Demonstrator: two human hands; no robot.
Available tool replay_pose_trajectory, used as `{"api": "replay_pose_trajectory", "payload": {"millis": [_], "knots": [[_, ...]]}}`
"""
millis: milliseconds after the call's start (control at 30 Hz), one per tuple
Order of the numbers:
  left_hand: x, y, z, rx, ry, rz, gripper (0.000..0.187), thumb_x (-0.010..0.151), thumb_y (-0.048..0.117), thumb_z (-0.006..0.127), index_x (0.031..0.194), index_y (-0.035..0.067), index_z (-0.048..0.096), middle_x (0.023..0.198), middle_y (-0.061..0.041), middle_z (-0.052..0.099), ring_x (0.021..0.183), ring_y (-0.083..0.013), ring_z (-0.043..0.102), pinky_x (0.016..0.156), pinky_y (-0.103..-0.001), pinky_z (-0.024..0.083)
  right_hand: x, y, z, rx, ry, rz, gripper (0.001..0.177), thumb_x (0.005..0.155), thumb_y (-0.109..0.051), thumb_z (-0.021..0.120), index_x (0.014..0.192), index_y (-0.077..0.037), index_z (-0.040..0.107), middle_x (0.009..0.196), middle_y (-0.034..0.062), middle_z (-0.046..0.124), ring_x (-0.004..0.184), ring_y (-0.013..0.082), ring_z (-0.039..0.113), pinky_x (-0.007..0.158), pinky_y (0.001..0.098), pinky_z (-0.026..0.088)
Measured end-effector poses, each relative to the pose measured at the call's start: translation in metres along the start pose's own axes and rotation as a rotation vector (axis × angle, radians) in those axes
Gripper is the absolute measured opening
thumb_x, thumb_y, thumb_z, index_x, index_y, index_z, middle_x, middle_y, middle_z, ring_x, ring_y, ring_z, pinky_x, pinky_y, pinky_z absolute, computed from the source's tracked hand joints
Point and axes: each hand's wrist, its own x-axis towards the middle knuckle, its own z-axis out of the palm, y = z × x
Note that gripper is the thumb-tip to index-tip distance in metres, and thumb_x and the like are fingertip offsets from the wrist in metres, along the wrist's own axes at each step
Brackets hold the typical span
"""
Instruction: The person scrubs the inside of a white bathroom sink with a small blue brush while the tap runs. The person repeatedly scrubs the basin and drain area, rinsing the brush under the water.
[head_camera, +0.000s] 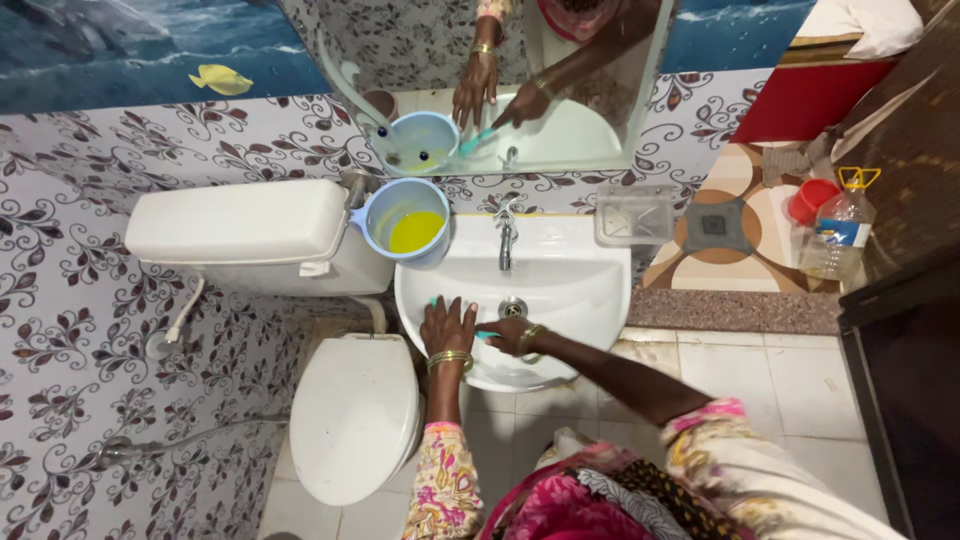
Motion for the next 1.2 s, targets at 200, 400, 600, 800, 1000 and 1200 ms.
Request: {"api": "replay_pose_trajectory", "payload": {"millis": [200, 400, 600, 800, 1000, 1200], "knots": [[0.004, -0.002, 0.007, -0.026, -0.006, 0.006, 0.058, 0.100, 0.059, 0.046, 0.137, 0.020, 0.066, 0.154, -0.018, 0.047, 0.146, -0.0429, 0.034, 0.114, -0.059, 0.029, -0.014, 0.008, -0.001, 0.037, -0.162, 0.183, 0.048, 0.100, -0.030, 0.059, 0.146, -0.020, 0.056, 0.089, 0.0192, 0.073, 0.075, 0.0349, 0.069, 0.073, 0.0480, 0.054], [-0.002, -0.008, -0.002, -0.039, -0.053, -0.032, 0.058, 0.101, 0.059, 0.044, 0.138, 0.020, 0.065, 0.154, -0.018, 0.048, 0.145, -0.0432, 0.034, 0.114, -0.059, 0.030, -0.068, 0.005, -0.073, 0.125, -0.627, 0.494, 0.047, 0.101, -0.030, 0.053, 0.148, -0.036, 0.057, 0.077, 0.0023, 0.072, 0.061, 0.0138, 0.064, 0.063, 0.0371, 0.058], [-0.007, 0.012, 0.002, -0.081, -0.071, -0.031, 0.057, 0.099, 0.058, 0.046, 0.137, 0.021, 0.066, 0.154, -0.017, 0.048, 0.145, -0.0431, 0.034, 0.115, -0.060, 0.028, 0.008, 0.020, 0.006, -0.195, -0.035, 0.048, 0.035, 0.105, -0.029, 0.061, 0.137, -0.015, 0.059, 0.089, 0.0151, 0.076, 0.078, 0.0295, 0.070, 0.070, 0.0465, 0.055], [0.003, 0.023, 0.009, -0.038, -0.086, -0.032, 0.058, 0.100, 0.060, 0.045, 0.137, 0.019, 0.065, 0.154, -0.016, 0.049, 0.146, -0.0418, 0.034, 0.116, -0.059, 0.027, 0.006, 0.053, -0.031, -0.650, -0.113, 0.292, 0.031, 0.103, -0.015, 0.052, 0.132, -0.005, 0.059, 0.096, 0.0193, 0.065, 0.065, 0.0254, 0.067, 0.053, 0.0379, 0.058], [0.003, 0.022, 0.026, -0.028, -0.105, -0.041, 0.059, 0.100, 0.061, 0.044, 0.137, 0.021, 0.065, 0.155, -0.016, 0.047, 0.146, -0.0415, 0.034, 0.115, -0.058, 0.028, -0.079, 0.021, -0.125, -0.369, -0.248, 0.738, 0.050, 0.098, -0.009, 0.052, 0.137, -0.040, 0.057, 0.141, 0.0049, 0.053, 0.057, 0.0163, 0.069, 0.050, 0.0302, 0.058], [0.003, 0.023, 0.041, -0.022, -0.124, -0.047, 0.058, 0.099, 0.061, 0.045, 0.136, 0.022, 0.065, 0.153, -0.015, 0.048, 0.144, -0.0410, 0.034, 0.114, -0.058, 0.028, -0.060, 0.049, -0.119, -1.085, -0.721, 0.489, 0.032, 0.095, -0.022, 0.064, 0.125, -0.019, 0.078, 0.098, 0.0043, 0.077, 0.077, 0.0158, 0.067, 0.062, 0.0319, 0.055]]}}
